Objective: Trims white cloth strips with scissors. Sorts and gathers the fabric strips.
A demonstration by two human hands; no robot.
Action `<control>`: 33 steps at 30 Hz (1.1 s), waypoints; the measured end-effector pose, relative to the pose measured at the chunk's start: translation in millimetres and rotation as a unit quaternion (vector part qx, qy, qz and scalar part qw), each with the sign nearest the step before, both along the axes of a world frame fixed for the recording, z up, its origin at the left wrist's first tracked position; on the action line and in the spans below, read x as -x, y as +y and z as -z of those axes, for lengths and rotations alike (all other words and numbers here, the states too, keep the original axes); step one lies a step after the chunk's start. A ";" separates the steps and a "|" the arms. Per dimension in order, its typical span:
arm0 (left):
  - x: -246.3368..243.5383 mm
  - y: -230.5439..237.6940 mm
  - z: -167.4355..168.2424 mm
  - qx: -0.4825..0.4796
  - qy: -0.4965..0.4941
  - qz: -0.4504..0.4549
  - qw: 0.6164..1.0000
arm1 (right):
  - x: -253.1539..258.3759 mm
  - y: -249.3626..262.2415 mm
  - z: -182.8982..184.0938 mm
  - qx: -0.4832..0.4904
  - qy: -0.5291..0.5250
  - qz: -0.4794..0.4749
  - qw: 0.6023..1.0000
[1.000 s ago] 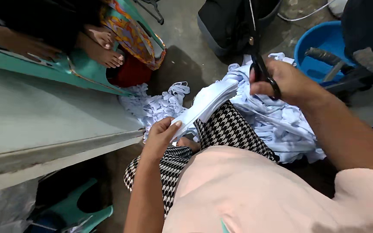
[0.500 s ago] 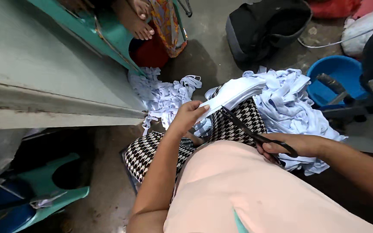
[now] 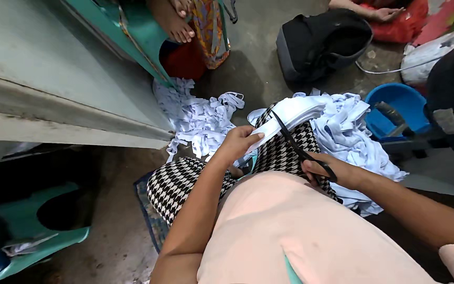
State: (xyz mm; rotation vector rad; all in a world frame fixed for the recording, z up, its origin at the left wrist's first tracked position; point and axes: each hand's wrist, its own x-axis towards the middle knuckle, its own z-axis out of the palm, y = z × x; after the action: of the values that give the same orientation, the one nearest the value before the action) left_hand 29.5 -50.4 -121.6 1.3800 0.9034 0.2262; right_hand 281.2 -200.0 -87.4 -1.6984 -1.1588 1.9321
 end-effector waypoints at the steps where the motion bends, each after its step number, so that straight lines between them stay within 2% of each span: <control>1: -1.4 1.2 0.1 0.003 0.000 -0.003 1.000 | 0.2 -1.0 1.0 -0.008 -0.004 0.006 1.000; 10: -4.8 6.4 2.3 -0.006 0.015 -0.008 1.000 | -2.5 -8.4 2.2 -0.018 -0.056 0.032 0.998; 14: 2.4 6.0 2.6 -0.018 0.009 -0.003 1.000 | -12.9 -11.8 9.4 -0.029 -0.031 -0.008 0.999; 17: 15.4 2.3 -6.6 -0.009 -0.045 0.019 0.999 | -11.3 -13.1 7.9 -0.091 0.002 -0.008 0.996; 21: 18.7 -3.4 -33.8 0.013 -0.146 0.061 0.987 | 6.0 6.1 5.2 -0.180 0.083 0.077 0.977; 23: 15.8 -4.8 -47.5 -0.010 -0.193 0.093 0.977 | 14.3 24.9 0.8 -0.209 0.117 0.116 0.964; 28: 6.2 1.4 -76.3 -0.108 -0.233 0.130 0.958 | 24.4 73.8 -38.2 -0.298 0.148 0.142 0.932; 33: 7.1 15.6 -85.4 -0.145 -0.245 0.124 0.951 | 8.0 109.1 -107.2 -0.425 0.121 0.071 0.894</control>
State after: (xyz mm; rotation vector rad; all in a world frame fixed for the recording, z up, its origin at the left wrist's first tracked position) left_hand 22.4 -34.8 -36.2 1.5942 0.2847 0.4988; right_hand 273.2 -90.9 19.8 -0.9958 -1.4273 1.1948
